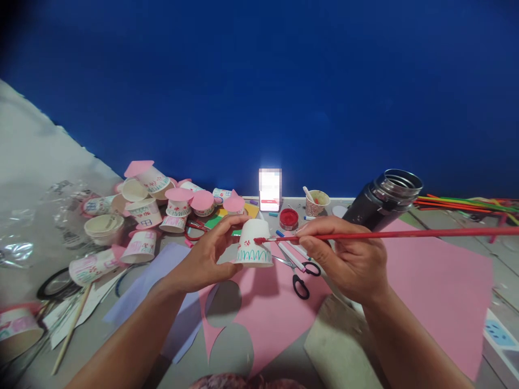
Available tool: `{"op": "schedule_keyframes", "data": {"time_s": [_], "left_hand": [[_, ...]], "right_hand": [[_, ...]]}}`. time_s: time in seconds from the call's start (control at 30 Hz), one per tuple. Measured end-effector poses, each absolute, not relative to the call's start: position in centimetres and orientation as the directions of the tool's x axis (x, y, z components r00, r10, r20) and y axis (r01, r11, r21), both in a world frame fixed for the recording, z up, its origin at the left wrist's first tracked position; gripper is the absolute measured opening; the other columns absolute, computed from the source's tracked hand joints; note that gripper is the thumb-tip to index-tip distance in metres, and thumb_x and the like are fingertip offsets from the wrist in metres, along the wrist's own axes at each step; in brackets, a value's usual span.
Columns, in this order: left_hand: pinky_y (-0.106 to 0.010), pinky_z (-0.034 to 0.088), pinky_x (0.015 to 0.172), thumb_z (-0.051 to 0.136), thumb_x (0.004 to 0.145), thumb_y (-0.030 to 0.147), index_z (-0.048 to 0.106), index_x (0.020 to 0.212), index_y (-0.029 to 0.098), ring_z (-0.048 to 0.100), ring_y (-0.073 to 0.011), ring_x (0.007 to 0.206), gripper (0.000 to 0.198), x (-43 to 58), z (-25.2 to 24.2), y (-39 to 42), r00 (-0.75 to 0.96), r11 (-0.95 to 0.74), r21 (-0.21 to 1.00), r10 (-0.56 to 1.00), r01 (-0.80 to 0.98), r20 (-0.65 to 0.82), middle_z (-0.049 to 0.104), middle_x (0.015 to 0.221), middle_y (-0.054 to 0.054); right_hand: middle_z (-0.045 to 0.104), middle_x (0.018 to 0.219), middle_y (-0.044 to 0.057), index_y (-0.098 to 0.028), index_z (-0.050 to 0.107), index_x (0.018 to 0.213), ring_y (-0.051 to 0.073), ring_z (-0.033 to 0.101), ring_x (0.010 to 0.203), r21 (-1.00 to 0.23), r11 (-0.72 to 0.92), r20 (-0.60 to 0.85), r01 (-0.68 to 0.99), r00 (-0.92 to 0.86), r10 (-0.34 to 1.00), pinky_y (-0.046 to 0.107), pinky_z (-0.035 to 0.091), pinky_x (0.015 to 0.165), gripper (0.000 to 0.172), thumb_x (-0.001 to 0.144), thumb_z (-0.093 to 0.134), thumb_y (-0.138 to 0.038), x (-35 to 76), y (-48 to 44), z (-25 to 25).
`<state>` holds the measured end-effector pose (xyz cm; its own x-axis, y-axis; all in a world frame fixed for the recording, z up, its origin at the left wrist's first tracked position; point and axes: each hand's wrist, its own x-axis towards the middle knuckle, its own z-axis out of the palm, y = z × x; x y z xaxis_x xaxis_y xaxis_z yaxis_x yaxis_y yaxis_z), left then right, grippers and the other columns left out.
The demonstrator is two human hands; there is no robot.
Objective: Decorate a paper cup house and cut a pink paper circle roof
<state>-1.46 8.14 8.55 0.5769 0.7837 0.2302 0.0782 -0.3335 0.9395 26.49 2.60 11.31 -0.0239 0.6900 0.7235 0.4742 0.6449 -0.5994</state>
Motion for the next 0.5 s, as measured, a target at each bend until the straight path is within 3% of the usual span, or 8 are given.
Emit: {"op": "schedule_keyframes", "data": {"time_s": [0.5], "left_hand": [[-0.05,0.048,0.116,0.073,0.076,0.008,0.05,0.145,0.034,0.054,-0.0307,0.137,0.077,-1.38,8.7,8.07,0.592,-0.295,0.951,0.783,0.086,0.19,0.054,0.148,-0.007]], "right_hand": [[0.081,0.084,-0.001,-0.025,0.079,0.091,0.016,0.077,0.077,-0.585,0.662,0.743,0.469,-0.018,0.669,0.025,0.063,0.073,0.014,0.092,0.073,-0.013,25.82,2.65,11.78]]}}
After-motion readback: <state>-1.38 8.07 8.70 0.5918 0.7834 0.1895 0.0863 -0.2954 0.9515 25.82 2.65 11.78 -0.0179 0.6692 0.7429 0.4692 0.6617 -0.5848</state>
